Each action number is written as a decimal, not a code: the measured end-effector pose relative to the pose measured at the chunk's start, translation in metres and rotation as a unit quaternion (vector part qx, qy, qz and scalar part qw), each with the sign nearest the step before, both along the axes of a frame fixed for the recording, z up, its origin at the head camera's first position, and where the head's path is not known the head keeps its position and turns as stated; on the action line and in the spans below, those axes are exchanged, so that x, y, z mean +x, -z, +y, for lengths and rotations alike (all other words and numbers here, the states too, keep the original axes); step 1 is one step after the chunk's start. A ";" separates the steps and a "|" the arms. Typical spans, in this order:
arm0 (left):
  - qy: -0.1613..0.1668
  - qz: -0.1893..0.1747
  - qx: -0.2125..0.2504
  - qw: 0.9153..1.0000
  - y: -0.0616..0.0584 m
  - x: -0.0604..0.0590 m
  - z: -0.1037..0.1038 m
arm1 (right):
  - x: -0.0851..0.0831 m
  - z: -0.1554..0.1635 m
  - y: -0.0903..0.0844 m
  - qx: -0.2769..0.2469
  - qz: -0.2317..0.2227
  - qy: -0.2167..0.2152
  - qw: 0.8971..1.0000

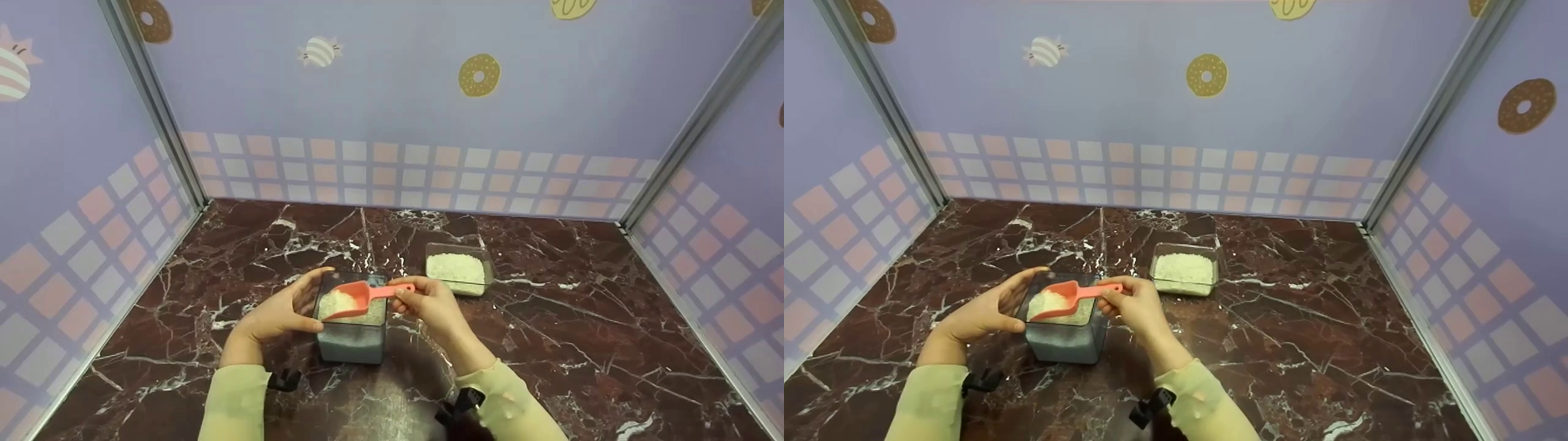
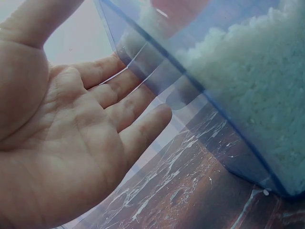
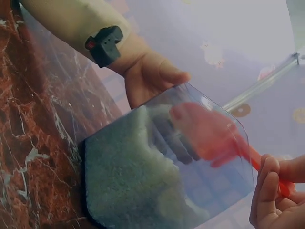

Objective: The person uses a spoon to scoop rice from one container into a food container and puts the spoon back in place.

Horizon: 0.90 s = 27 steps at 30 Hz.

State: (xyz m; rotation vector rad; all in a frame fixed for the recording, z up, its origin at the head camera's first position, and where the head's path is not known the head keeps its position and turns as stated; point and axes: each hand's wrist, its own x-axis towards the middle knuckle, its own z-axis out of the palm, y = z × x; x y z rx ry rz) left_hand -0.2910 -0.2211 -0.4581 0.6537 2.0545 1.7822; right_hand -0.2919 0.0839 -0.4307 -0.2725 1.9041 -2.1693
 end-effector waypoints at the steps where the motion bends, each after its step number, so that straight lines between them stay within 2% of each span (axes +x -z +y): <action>1: 0.001 0.002 0.001 1.000 0.000 0.000 0.000 | -0.001 0.001 0.000 -0.003 -0.004 -0.001 1.000; 11: 0.009 0.015 0.013 1.000 0.000 0.000 0.001 | -0.010 0.015 -0.001 -0.039 -0.042 -0.021 0.998; 17: 0.012 0.009 0.013 1.000 -0.001 0.000 0.001 | -0.010 0.024 -0.008 -0.060 -0.055 -0.024 0.996; 27: 0.009 0.010 0.002 1.000 0.000 -0.001 0.000 | -0.012 0.047 -0.023 -0.128 -0.064 -0.019 0.990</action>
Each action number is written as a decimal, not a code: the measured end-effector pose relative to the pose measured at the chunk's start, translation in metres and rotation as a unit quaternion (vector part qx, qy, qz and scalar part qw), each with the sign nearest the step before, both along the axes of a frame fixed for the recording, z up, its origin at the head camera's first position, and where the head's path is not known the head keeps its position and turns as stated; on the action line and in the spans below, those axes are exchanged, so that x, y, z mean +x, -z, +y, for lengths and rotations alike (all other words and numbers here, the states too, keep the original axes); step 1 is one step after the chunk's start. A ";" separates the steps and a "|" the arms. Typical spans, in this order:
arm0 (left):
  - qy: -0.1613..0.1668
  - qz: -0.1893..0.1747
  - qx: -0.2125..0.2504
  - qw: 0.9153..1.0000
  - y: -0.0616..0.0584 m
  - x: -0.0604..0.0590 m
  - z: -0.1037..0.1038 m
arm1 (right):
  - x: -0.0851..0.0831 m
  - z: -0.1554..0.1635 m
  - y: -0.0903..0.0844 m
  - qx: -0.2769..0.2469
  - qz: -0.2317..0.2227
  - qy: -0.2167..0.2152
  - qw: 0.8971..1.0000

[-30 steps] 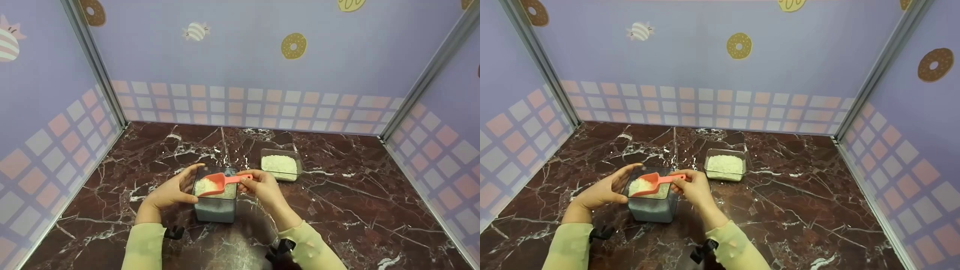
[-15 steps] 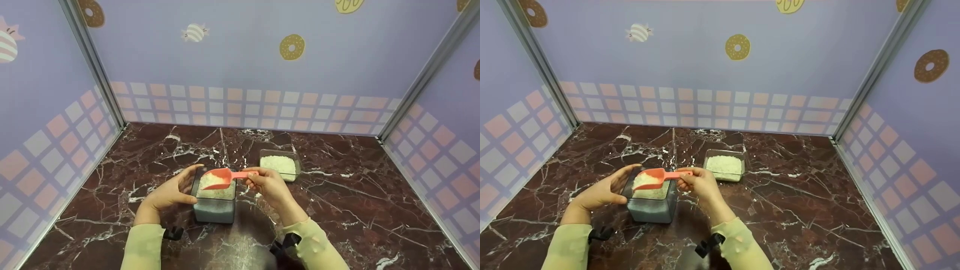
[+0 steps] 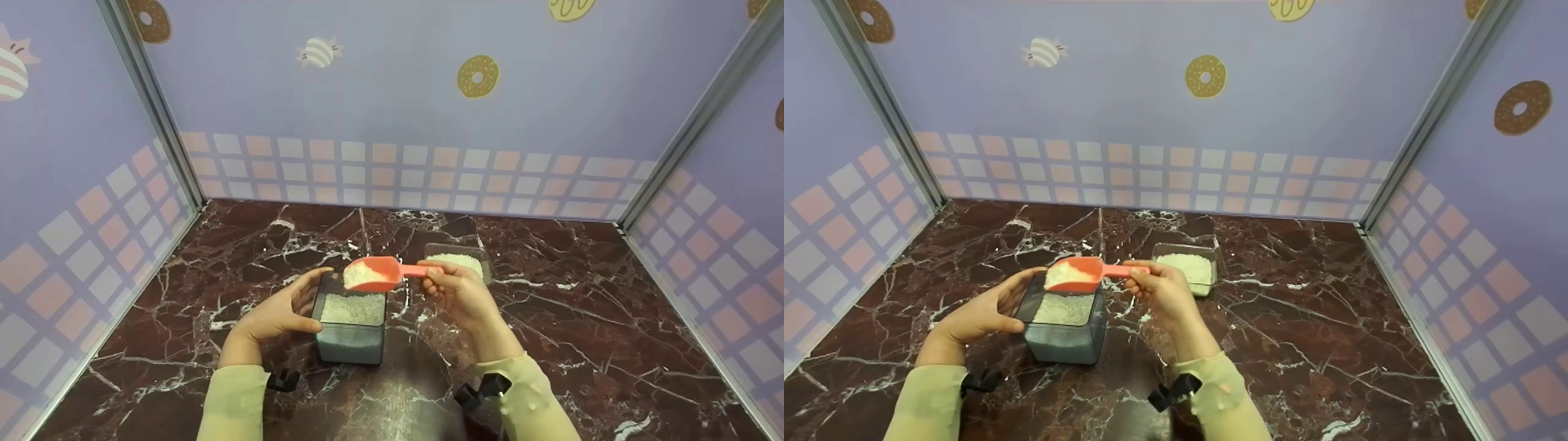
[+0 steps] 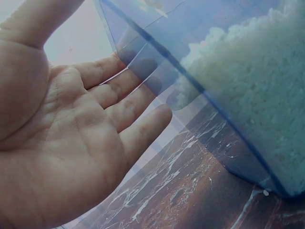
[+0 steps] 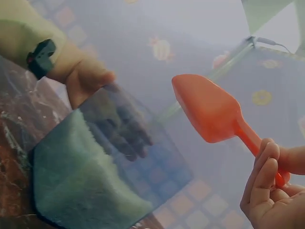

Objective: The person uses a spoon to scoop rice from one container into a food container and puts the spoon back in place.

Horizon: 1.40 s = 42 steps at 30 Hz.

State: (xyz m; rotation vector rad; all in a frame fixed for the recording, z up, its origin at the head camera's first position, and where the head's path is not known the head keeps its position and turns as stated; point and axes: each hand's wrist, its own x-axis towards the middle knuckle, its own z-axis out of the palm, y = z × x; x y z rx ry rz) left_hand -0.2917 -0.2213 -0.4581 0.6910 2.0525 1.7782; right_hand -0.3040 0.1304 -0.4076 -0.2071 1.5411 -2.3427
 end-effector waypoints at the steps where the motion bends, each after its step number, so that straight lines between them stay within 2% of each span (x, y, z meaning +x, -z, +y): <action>1: 0.001 0.002 0.000 1.000 0.000 0.000 0.000 | 0.000 0.003 -0.001 -0.002 0.005 0.002 1.000; 11: 0.002 -0.007 0.010 1.000 -0.001 0.002 0.001 | -0.008 0.034 -0.010 -0.028 -0.006 0.043 0.999; 20: 0.003 -0.008 0.010 1.000 -0.001 0.001 0.001 | -0.028 0.076 -0.003 -0.053 -0.008 0.126 0.991; 23: 0.002 -0.010 0.011 1.000 0.000 0.001 0.001 | -0.035 0.088 0.004 -0.027 0.006 0.166 0.986; 26: 0.002 -0.010 0.010 1.000 0.001 0.001 0.000 | -0.042 0.095 0.010 0.033 0.024 0.214 0.976; 29: 0.002 -0.010 0.010 1.000 0.000 0.001 0.000 | -0.045 0.096 0.015 0.128 0.050 0.262 0.955; 32: 0.002 -0.010 0.009 1.000 -0.001 0.002 0.000 | -0.046 0.093 0.018 0.213 0.088 0.301 0.925; 37: 0.005 -0.006 0.015 1.000 -0.001 0.002 0.000 | -0.045 0.088 0.020 0.321 0.159 0.337 0.871; 42: 0.010 -0.003 0.017 1.000 -0.001 0.001 0.000 | -0.040 0.084 0.017 0.420 0.208 0.355 0.809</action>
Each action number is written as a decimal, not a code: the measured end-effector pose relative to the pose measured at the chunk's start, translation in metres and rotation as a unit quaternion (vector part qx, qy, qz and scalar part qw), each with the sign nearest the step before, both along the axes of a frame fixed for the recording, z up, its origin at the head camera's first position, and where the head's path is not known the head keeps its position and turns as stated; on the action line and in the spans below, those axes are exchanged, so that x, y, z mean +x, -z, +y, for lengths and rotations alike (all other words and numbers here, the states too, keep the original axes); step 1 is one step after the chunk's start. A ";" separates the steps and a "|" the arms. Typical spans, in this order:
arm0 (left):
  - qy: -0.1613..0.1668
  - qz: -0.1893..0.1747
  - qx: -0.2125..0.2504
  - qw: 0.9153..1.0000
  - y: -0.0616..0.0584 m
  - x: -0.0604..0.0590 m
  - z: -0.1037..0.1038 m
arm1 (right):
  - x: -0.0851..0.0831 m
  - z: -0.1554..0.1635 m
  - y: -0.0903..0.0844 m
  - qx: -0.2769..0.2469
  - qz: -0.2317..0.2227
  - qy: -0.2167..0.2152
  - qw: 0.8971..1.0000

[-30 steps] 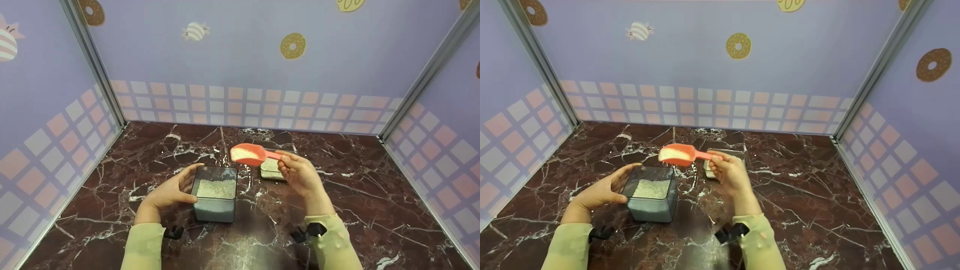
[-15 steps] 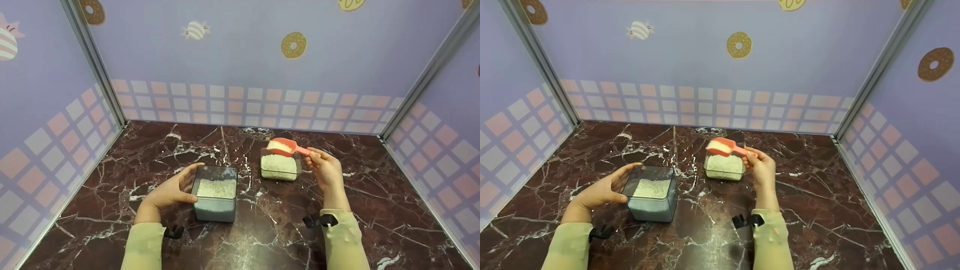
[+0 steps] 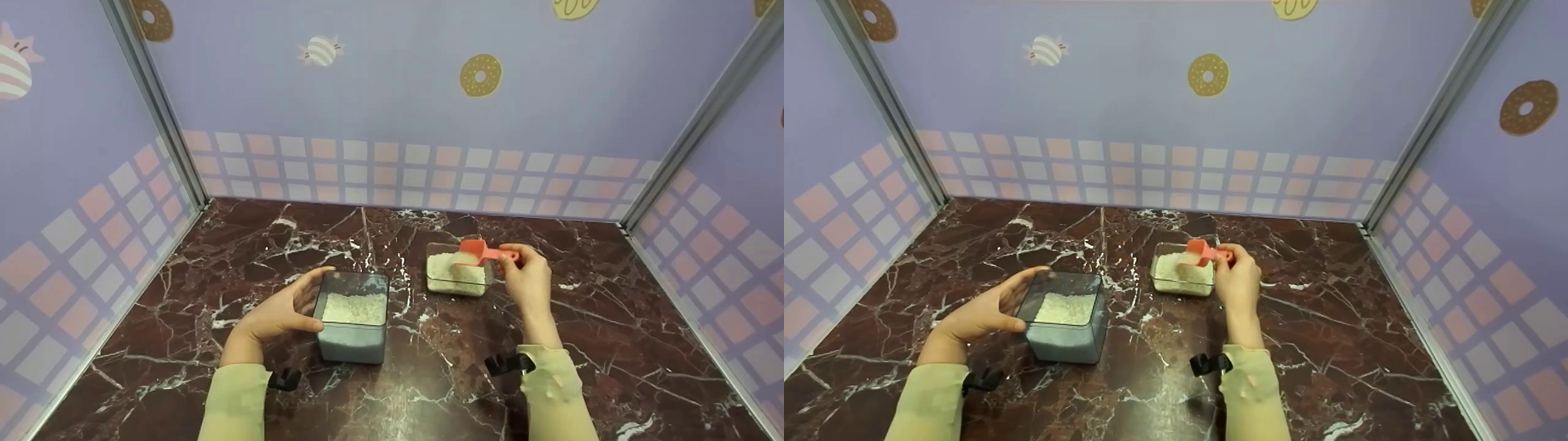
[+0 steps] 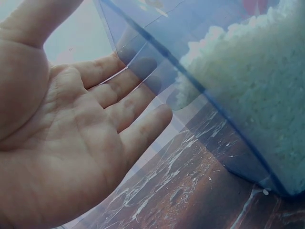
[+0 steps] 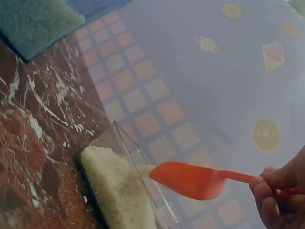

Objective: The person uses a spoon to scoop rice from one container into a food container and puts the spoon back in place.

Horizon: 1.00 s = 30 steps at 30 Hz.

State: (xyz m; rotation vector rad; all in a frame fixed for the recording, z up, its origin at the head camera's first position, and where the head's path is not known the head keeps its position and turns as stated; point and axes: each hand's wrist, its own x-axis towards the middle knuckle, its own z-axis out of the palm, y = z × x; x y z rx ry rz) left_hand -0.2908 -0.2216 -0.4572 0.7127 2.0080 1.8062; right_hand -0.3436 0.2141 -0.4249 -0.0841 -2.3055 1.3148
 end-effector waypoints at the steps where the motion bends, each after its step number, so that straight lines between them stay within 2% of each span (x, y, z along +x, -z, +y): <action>1: 0.000 0.000 0.000 1.000 0.000 0.000 0.000 | 0.001 -0.001 -0.001 0.022 0.005 0.004 1.000; 6: 0.001 0.001 -0.002 1.000 0.000 0.000 0.000 | 0.008 -0.004 -0.007 0.097 0.038 0.014 0.994; 10: 0.002 0.004 -0.004 1.000 -0.001 0.000 0.000 | 0.013 -0.006 -0.013 0.101 0.054 0.019 0.993; 13: 0.004 0.003 -0.001 1.000 -0.001 0.000 0.000 | 0.016 -0.007 -0.018 0.042 0.051 0.009 0.998; 15: 0.004 0.001 0.000 1.000 -0.001 0.001 0.000 | 0.017 -0.007 -0.023 -0.035 0.042 -0.019 0.998; 18: 0.002 -0.001 -0.001 1.000 -0.001 0.001 0.000 | 0.020 -0.010 -0.029 -0.152 0.023 -0.071 0.986; 21: -0.004 -0.003 -0.005 1.000 -0.001 0.002 0.000 | 0.025 -0.017 -0.035 -0.213 0.004 -0.117 0.970; 23: -0.006 -0.003 -0.005 1.000 -0.001 0.001 0.000 | 0.031 -0.024 -0.039 -0.212 -0.008 -0.146 0.966; 26: -0.008 -0.001 -0.006 1.000 -0.001 0.001 0.000 | 0.042 -0.038 -0.045 -0.179 -0.034 -0.193 0.964; 30: 0.002 0.003 0.003 1.000 0.001 -0.001 0.001 | 0.058 -0.064 -0.055 -0.094 -0.059 -0.259 0.959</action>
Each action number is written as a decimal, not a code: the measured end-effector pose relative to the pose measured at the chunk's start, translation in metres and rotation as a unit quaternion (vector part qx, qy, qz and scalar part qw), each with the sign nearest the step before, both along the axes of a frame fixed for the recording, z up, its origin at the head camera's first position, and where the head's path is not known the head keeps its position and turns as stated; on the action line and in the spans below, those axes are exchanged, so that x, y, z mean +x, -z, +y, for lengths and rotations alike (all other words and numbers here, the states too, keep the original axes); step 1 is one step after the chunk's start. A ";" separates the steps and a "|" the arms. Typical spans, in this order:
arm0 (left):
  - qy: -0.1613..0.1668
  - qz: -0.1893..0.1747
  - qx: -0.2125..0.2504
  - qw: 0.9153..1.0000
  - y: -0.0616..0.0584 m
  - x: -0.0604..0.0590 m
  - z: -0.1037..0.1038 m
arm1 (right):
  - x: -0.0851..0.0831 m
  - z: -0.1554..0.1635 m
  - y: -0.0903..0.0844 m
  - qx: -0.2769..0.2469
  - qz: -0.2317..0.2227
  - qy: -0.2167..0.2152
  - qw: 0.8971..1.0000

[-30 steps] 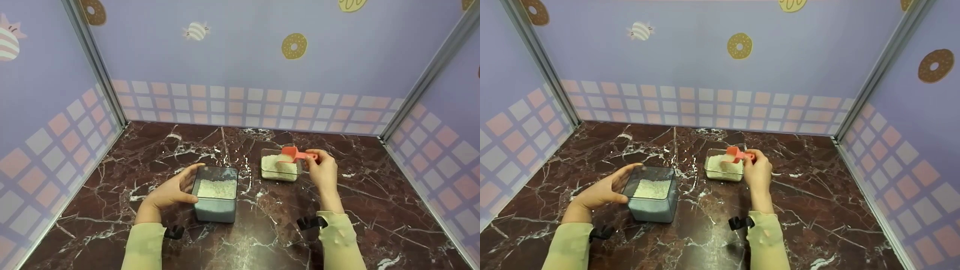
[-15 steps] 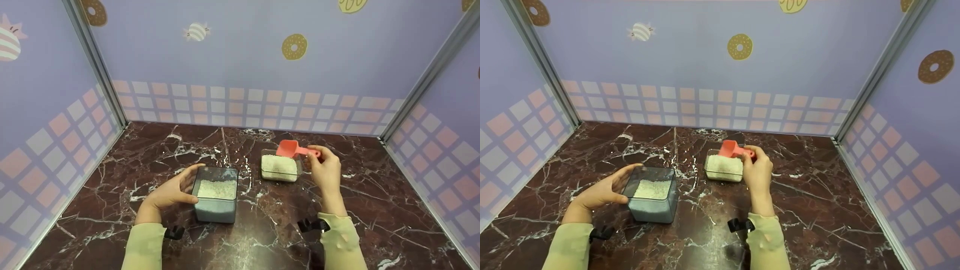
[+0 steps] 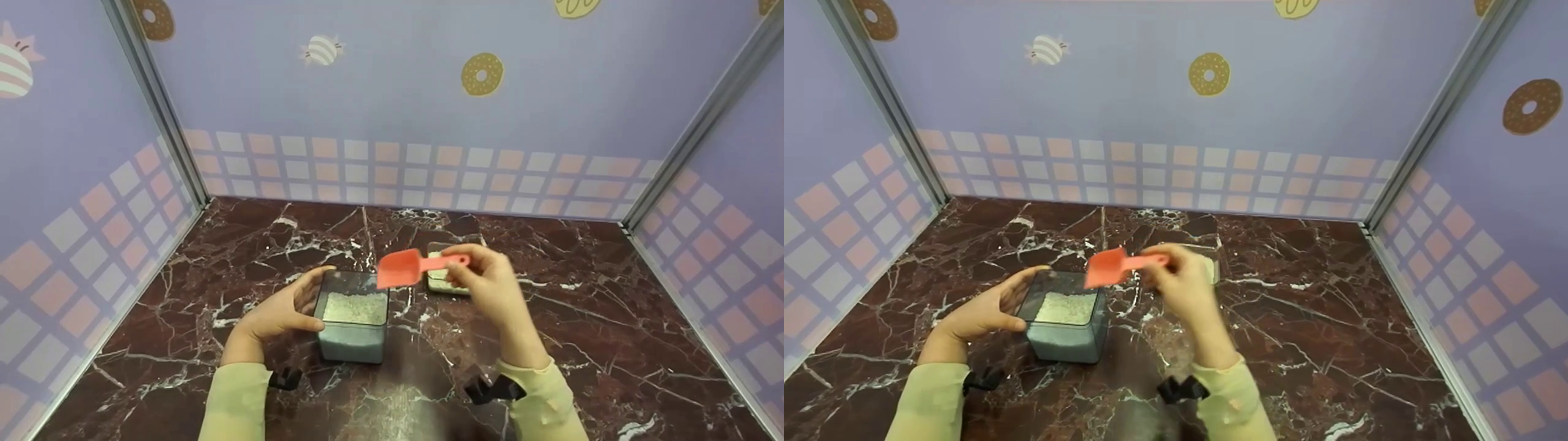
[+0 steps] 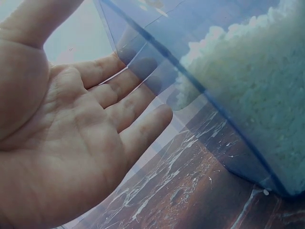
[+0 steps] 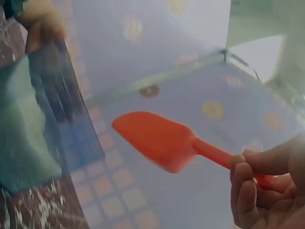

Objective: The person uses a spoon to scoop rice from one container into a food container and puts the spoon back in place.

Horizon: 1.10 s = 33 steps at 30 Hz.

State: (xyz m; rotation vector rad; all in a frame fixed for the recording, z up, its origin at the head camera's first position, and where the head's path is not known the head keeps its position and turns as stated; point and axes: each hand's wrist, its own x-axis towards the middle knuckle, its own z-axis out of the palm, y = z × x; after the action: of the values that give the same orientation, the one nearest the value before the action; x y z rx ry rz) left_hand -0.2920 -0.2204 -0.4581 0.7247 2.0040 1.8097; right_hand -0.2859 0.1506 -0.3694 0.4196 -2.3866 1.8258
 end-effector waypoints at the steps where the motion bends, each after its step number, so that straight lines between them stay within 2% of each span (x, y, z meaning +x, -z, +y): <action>1: 0.003 0.000 0.003 1.000 0.000 0.000 0.000 | 0.004 -0.008 -0.004 0.025 0.006 -0.016 1.000; 3: 0.007 0.001 0.009 1.000 0.000 -0.001 0.000 | 0.011 -0.026 -0.012 0.086 0.029 -0.038 0.995; 5: 0.006 0.002 0.008 1.000 0.000 0.000 0.000 | 0.018 -0.045 -0.021 0.155 0.048 -0.053 0.985; 7: 0.003 0.001 0.005 1.000 -0.001 0.001 0.000 | 0.026 -0.065 -0.030 0.234 0.064 -0.052 0.969; 8: 0.004 0.002 0.005 1.000 -0.001 0.001 0.000 | 0.030 -0.075 -0.033 0.275 0.076 -0.050 0.957; 10: 0.005 0.004 0.002 1.000 -0.001 0.001 0.000 | 0.036 -0.094 -0.039 0.369 0.118 -0.050 0.921; 13: 0.004 0.003 -0.003 1.000 0.000 0.000 0.000 | 0.045 -0.119 -0.041 0.484 0.191 -0.032 0.853; 14: 0.003 0.001 -0.005 1.000 0.000 0.000 0.000 | 0.047 -0.125 -0.040 0.509 0.207 -0.027 0.835; 15: 0.000 -0.001 -0.009 1.000 -0.001 0.000 0.000 | 0.048 -0.130 -0.039 0.529 0.218 -0.023 0.820; 16: -0.003 -0.003 -0.013 1.000 -0.001 0.000 0.000 | 0.049 -0.134 -0.038 0.542 0.217 -0.018 0.812; 17: -0.005 -0.005 -0.013 1.000 -0.001 0.000 0.000 | 0.049 -0.137 -0.037 0.549 0.214 -0.016 0.808; 20: -0.003 -0.007 -0.009 1.000 -0.001 0.000 0.000 | 0.044 -0.138 -0.031 0.545 0.191 -0.020 0.816; 23: 0.002 -0.004 -0.002 1.000 -0.001 0.000 0.001 | 0.036 -0.131 -0.025 0.521 0.178 -0.037 0.834; 25: 0.003 -0.004 0.000 1.000 -0.001 0.000 0.001 | 0.030 -0.123 -0.022 0.492 0.161 -0.055 0.854; 30: 0.001 -0.003 0.005 1.000 -0.001 0.000 0.001 | 0.016 -0.104 -0.012 0.387 0.090 -0.075 0.914; 33: 0.003 -0.002 0.006 1.000 -0.001 0.000 0.000 | 0.011 -0.094 -0.004 0.335 0.049 -0.074 0.938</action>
State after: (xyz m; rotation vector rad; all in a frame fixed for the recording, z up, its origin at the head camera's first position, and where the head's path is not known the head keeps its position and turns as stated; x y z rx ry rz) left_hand -0.2923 -0.2199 -0.4574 0.7305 1.9876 1.8198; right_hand -0.2748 0.0565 -0.3654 0.7398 -2.9097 0.9371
